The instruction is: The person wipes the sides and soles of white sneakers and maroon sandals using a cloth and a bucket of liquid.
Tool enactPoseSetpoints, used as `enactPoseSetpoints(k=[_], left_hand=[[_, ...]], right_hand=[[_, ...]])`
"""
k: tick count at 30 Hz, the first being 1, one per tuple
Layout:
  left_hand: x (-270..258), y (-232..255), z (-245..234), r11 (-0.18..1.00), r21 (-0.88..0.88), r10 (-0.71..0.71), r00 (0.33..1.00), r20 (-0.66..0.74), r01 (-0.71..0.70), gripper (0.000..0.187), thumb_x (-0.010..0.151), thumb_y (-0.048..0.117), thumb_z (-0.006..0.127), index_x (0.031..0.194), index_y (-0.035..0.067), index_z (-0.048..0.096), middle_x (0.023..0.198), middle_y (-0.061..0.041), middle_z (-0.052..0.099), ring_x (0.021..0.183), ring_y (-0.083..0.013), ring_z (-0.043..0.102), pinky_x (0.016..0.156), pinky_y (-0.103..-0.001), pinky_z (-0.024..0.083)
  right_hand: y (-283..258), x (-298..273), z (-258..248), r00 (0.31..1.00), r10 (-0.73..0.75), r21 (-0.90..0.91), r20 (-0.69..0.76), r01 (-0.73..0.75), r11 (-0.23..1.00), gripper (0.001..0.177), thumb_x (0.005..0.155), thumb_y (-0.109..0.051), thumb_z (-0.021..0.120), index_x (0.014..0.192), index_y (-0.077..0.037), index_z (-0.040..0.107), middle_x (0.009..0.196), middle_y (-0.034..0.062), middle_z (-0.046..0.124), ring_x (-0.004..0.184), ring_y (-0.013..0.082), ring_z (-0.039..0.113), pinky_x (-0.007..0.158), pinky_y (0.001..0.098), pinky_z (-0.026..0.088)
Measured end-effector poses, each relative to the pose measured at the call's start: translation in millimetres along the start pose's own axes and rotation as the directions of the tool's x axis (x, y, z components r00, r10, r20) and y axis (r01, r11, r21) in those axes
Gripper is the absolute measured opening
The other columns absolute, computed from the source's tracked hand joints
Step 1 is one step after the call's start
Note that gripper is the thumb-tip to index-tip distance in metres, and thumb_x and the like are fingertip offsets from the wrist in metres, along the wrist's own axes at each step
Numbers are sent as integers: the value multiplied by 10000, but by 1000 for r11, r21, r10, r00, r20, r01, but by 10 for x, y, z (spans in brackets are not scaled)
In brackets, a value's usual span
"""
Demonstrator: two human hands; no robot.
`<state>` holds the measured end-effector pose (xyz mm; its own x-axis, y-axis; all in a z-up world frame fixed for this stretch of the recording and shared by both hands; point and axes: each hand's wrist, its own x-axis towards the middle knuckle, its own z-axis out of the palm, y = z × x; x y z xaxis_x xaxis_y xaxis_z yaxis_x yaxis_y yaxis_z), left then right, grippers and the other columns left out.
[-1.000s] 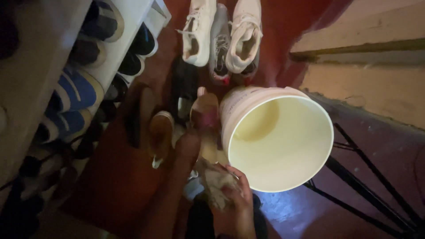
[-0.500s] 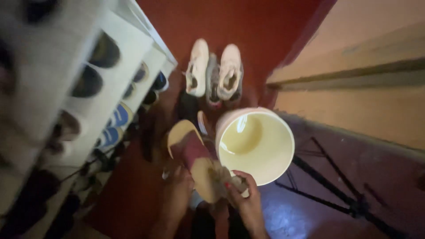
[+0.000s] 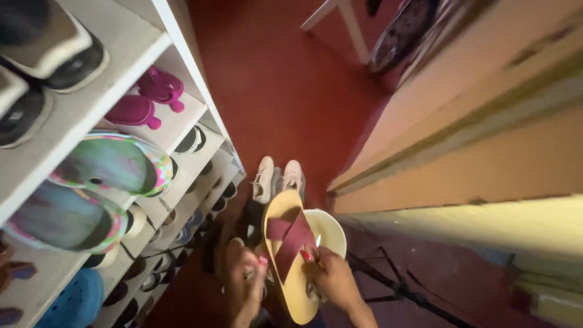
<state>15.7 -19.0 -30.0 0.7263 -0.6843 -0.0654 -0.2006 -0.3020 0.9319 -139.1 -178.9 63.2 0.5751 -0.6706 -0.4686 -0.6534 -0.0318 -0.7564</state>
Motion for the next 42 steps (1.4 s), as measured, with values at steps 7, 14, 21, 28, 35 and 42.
enactPoseSetpoints(k=[7,14,21,28,35,42], left_hand=[[-163,146,261,180,-769,-429,752,500,614,956,1000,774,325,1292,-95,598,1235,-218,660,1145,-334,631,953,-438,522],[-51,1487,133,101,-730,37,731,682,676,883,923,733,362,1438,26,480,1335,-156,618,1221,-311,591,1010,-460,504],[7,1760,45,305,-813,-123,867,483,496,862,936,718,364,1441,29,480,1334,-154,612,1216,-305,590,1007,-453,504],[98,1923,-6,396,-809,-162,900,404,435,842,949,703,366,1444,32,480,1334,-153,607,1212,-299,589,1004,-447,503],[83,2158,-22,388,-789,-52,866,497,476,821,962,688,368,1447,35,480,1333,-151,601,1207,-293,588,1001,-440,503],[38,2125,-46,436,-780,-84,884,461,448,800,975,673,370,1450,39,480,1333,-150,596,1202,-287,587,999,-433,502]], right_hand=[[-616,-626,-753,970,-230,-112,-80,220,969,283,876,-291,697,917,-12,698,798,227,698,743,407,687,668,440,540],[-851,-1027,-924,979,-197,-75,-54,193,978,274,917,-293,651,1014,-43,704,831,200,715,749,346,696,708,413,538],[-856,-1281,-1193,988,-81,563,-129,140,814,380,868,-93,728,1225,-105,598,1080,70,702,981,173,683,841,338,570],[-1357,-1588,-1145,925,-265,802,-274,372,467,570,776,49,701,1294,-81,504,1245,112,650,1112,214,654,933,362,546],[-1411,-1707,-777,742,-631,24,-225,652,758,557,882,-81,764,1366,-26,494,1456,170,541,1386,329,519,1143,417,415],[-1264,-1783,-786,765,-637,17,94,639,769,926,678,95,579,1564,0,326,1663,237,274,1530,408,272,1214,451,263]])
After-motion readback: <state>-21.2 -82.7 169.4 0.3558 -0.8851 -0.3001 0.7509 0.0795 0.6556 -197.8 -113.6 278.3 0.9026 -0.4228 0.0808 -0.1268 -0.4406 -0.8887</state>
